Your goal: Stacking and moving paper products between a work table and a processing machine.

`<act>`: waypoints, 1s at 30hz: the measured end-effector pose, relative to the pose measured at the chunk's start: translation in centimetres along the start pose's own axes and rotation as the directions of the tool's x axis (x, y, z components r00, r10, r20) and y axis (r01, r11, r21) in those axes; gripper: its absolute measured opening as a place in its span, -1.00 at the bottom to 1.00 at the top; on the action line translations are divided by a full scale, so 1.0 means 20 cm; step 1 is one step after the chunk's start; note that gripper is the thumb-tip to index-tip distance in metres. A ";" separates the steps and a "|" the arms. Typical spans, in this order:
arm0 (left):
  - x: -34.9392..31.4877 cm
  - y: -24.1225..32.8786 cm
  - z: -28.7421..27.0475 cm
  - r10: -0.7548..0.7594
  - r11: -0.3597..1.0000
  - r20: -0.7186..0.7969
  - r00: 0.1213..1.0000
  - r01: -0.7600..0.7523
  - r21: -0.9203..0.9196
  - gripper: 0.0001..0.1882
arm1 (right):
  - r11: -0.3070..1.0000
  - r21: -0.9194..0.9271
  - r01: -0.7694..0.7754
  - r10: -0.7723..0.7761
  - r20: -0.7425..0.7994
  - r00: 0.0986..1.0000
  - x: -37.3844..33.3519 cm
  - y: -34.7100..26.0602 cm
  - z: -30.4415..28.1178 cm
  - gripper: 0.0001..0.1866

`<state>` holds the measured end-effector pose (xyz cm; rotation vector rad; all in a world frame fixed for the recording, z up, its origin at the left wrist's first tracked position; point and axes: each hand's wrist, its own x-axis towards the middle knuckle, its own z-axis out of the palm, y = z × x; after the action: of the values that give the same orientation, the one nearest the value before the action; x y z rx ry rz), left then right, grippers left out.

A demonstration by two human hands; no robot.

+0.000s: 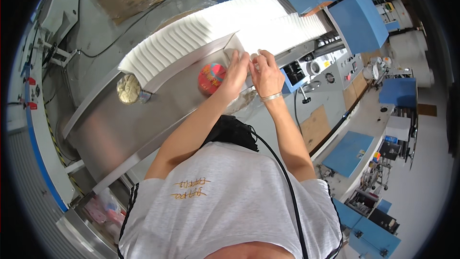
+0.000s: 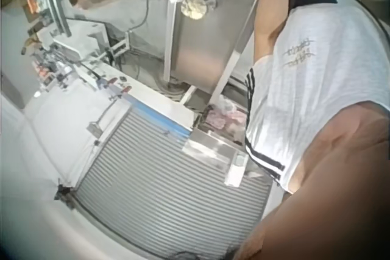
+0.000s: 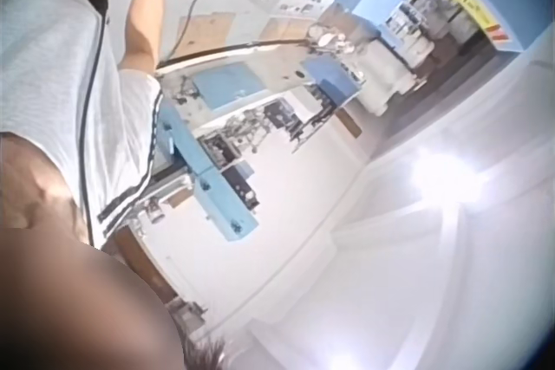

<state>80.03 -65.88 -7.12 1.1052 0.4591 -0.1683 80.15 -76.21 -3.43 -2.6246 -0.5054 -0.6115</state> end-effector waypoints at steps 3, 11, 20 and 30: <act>-0.22 0.12 -0.18 0.611 0.415 0.312 0.728 -0.630 0.656 -0.20 | 0.989 0.081 -0.122 0.114 0.092 0.989 -0.01 0.00 -0.09 -0.71; -0.21 0.04 -0.46 0.505 0.274 0.334 0.796 -0.515 0.812 -0.05 | 0.940 0.186 -0.286 0.263 0.140 0.955 -0.06 0.01 -0.08 -0.59; 0.04 0.01 -0.32 0.401 0.217 0.489 0.775 -0.598 0.771 -0.05 | 0.910 0.252 -0.330 0.346 -0.023 0.938 -0.22 0.03 -0.12 -0.62; -0.02 0.08 -0.31 0.475 0.153 0.537 0.697 -0.666 0.730 -0.06 | 0.740 0.339 -0.581 0.641 -0.095 0.762 -0.94 -0.03 0.11 -0.89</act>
<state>78.54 -59.62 -7.82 2.2875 -0.3807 0.2302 64.85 -79.44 -14.21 -2.2083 0.3273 -0.5222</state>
